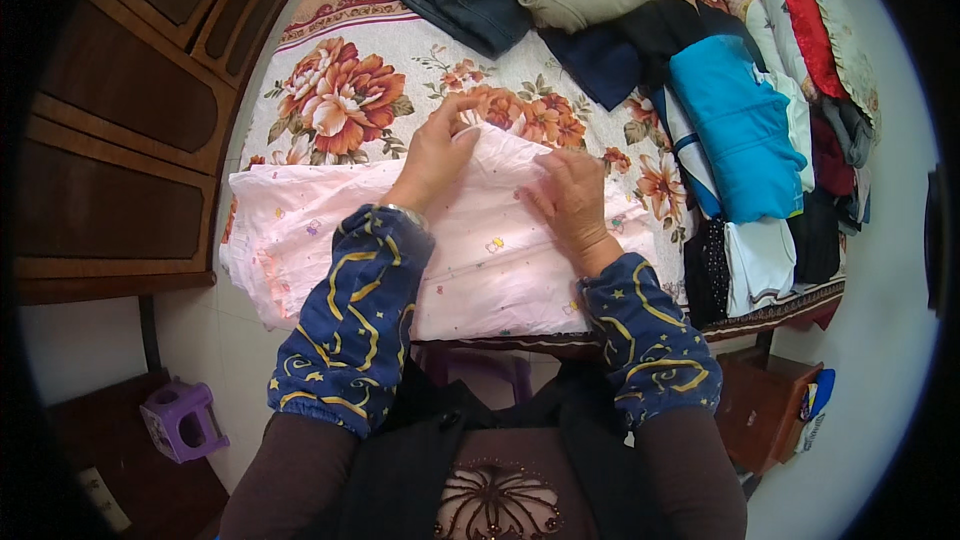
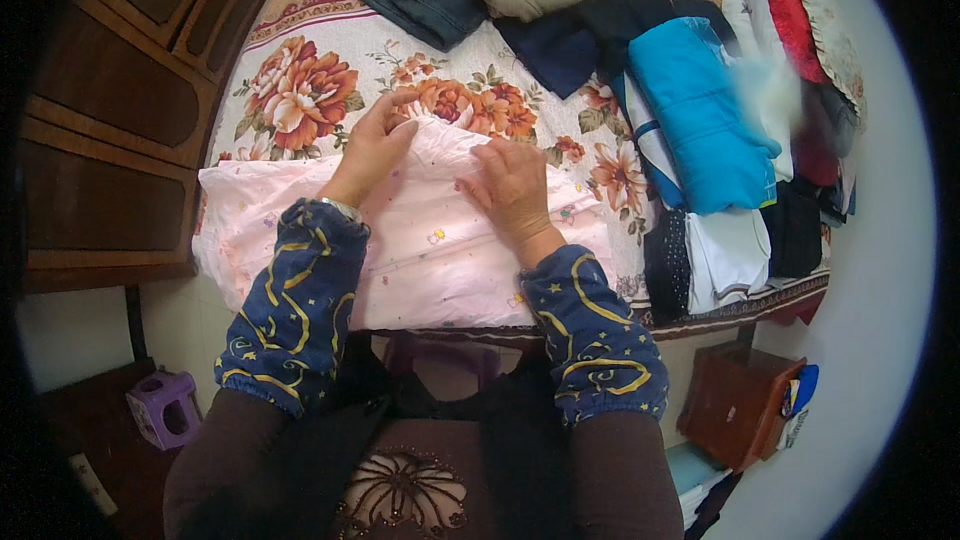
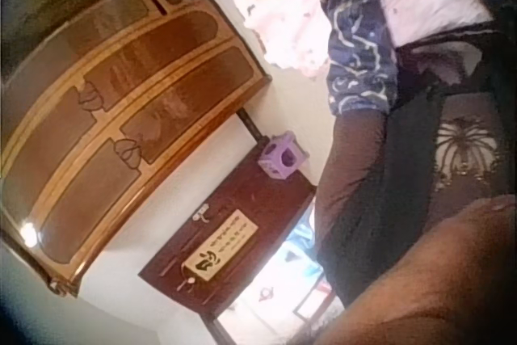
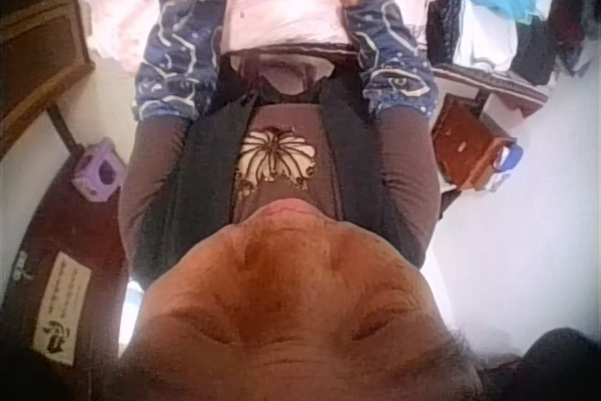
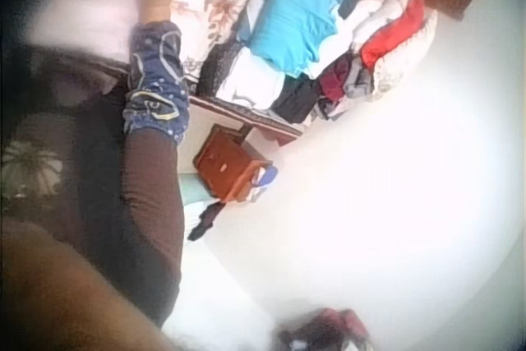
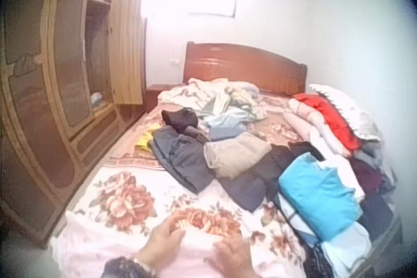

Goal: The person folds a light pink floral shirt on a bed, smoothing and aligning the fabric before folding it into a compact rectangle. They then pick up a pair of dark blue shorts and begin folding them similarly.

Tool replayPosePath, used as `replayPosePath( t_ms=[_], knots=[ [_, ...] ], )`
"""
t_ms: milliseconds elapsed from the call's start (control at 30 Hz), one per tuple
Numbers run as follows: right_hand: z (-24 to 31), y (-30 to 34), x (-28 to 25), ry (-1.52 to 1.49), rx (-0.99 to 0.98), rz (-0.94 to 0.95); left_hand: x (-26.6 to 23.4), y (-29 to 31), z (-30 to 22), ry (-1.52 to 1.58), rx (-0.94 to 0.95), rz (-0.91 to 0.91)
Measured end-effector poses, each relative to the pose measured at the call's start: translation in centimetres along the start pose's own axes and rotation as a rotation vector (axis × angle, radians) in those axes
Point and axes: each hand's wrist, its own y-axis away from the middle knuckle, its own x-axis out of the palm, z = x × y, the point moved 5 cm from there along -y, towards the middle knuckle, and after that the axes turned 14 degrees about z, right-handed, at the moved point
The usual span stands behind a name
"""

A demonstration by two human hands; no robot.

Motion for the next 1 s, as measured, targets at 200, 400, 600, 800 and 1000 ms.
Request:
replayPosePath(
  t_ms=[200,400,600,800,1000],
  knots=[
    [-0.5,2.3,2.5,-0.001,0.060,0.037,-1.3,-0.6,1.5,0.479,-0.168,0.262],
    [0.0,1.9,2.1,0.023,0.041,-0.017,-1.0,2.4,0.9,-0.159,0.007,0.278],
    [4.4,-1.6,1.2,-0.039,-0.121,0.043,1.0,5.4,-0.1,-0.399,0.213,-0.054],
    [5.4,-1.4,2.4,0.059,-0.147,0.265,0.3,6.8,-0.2,-0.522,0.126,-0.033],
    [5.1,0.1,2.2,-0.072,-0.049,0.083,1.0,6.3,-1.3,-0.596,0.305,-0.029]
  ],
)
